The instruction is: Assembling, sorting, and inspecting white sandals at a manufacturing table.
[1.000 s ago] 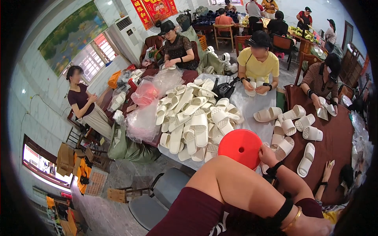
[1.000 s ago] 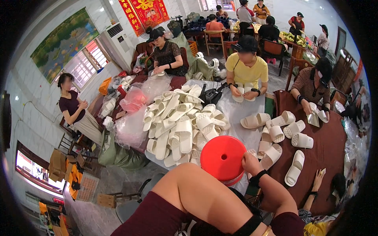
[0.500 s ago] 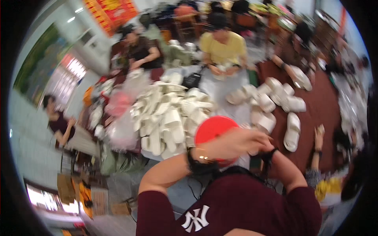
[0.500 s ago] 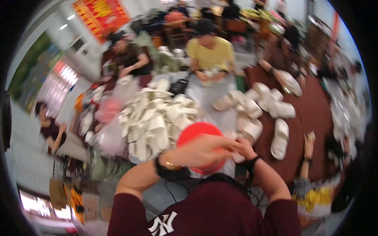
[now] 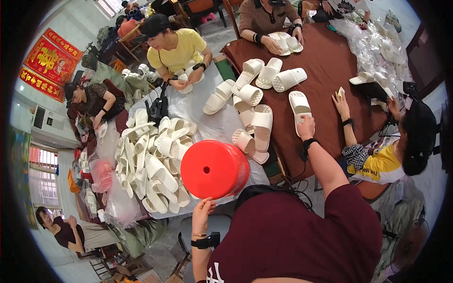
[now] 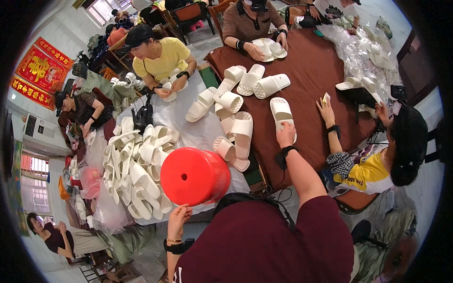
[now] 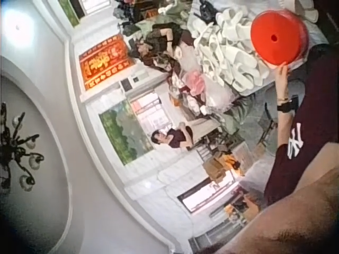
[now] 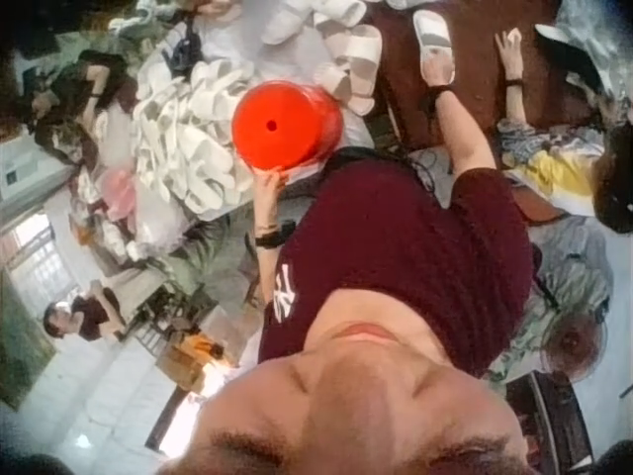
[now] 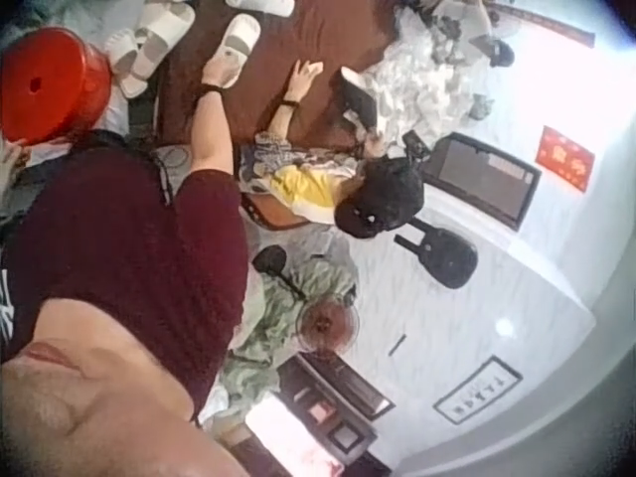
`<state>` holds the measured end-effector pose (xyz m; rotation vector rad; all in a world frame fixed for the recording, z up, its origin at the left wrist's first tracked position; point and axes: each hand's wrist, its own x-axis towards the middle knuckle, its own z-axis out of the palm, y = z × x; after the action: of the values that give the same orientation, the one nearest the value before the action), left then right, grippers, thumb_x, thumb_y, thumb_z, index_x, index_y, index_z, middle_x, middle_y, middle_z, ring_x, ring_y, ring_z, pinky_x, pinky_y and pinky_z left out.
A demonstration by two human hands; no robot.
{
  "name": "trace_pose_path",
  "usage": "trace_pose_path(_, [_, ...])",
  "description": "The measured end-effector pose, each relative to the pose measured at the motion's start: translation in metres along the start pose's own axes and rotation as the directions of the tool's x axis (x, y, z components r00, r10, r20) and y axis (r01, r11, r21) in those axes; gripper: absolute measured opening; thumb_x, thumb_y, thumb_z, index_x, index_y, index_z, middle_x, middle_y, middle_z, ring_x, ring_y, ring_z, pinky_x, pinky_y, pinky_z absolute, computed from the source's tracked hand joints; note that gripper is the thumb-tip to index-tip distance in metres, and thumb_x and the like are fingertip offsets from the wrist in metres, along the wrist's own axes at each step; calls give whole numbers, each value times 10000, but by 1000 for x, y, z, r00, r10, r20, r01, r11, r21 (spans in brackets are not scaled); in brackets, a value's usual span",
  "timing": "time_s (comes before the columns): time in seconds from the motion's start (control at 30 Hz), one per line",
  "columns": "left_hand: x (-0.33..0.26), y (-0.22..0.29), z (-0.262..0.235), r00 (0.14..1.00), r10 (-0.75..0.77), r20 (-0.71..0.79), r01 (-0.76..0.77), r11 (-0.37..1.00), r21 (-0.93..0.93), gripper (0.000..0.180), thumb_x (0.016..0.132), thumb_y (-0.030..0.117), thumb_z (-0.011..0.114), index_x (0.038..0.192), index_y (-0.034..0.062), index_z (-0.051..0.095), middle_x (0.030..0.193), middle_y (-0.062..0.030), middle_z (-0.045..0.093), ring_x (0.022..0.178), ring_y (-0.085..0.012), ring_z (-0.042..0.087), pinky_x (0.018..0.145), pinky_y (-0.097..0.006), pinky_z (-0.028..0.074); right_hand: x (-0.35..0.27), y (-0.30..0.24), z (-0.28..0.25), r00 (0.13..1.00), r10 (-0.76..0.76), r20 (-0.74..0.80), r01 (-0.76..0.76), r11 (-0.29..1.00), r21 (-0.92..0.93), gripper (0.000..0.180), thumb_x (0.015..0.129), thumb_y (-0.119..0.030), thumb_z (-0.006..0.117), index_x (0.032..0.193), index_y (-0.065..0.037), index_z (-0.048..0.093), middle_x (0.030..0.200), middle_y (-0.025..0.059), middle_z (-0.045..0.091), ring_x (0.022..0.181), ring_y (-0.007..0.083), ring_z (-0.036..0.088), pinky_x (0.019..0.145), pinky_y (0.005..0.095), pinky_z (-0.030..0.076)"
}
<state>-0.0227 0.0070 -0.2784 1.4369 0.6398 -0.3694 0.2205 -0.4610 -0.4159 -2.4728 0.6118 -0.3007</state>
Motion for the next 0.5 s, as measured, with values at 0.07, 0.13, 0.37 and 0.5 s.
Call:
trace_pose_path(0.07, [-3, -2, 10, 1000, -20, -4, 20, 1000, 12, 285, 956, 187, 532, 1164, -4, 570, 996, -95, 668, 873, -149, 636, 746, -253, 489, 6, -7, -5, 993, -105, -58, 95, 985, -147, 333, 793, -128, 580, 1123, -104, 611, 1237, 182, 536, 1111, 379, 511, 908, 443, 451])
trace_pose_path(0.13, [-5, 5, 25, 1000, -7, 22, 7, 1000, -6, 269, 952, 181, 533, 1148, 7, 596, 997, -82, 676, 876, -120, 627, 757, -233, 477, 15, -10, -9, 999, -3, 44, 17, 948, -319, 437, 775, -117, 601, 1207, -147, 545, 1321, 138, 434, 1199, 375, 417, 959, 485, 411])
trace_pose_path(0.37, [-9, 0, 40, 999, 7, -37, -6, 999, 35, 287, 954, 179, 534, 1166, -9, 581, 1013, -92, 664, 896, -142, 630, 779, -255, 488, 44, -29, -29, 933, -11, 359, 178, 882, -436, 333, 757, -134, 593, 1089, -108, 617, 1136, 148, 600, 1123, 342, 521, 912, 469, 439])
trace_pose_path(0.5, [-7, 4, 56, 1000, 12, -27, -13, 999, -40, 278, 914, 121, 598, 1154, -20, 590, 1007, -91, 666, 925, -144, 629, 821, -263, 495, 31, -59, -43, 878, -69, 474, 202, 951, -236, 302, 691, -181, 622, 967, -68, 675, 978, 171, 674, 965, 340, 629, 849, 442, 481])
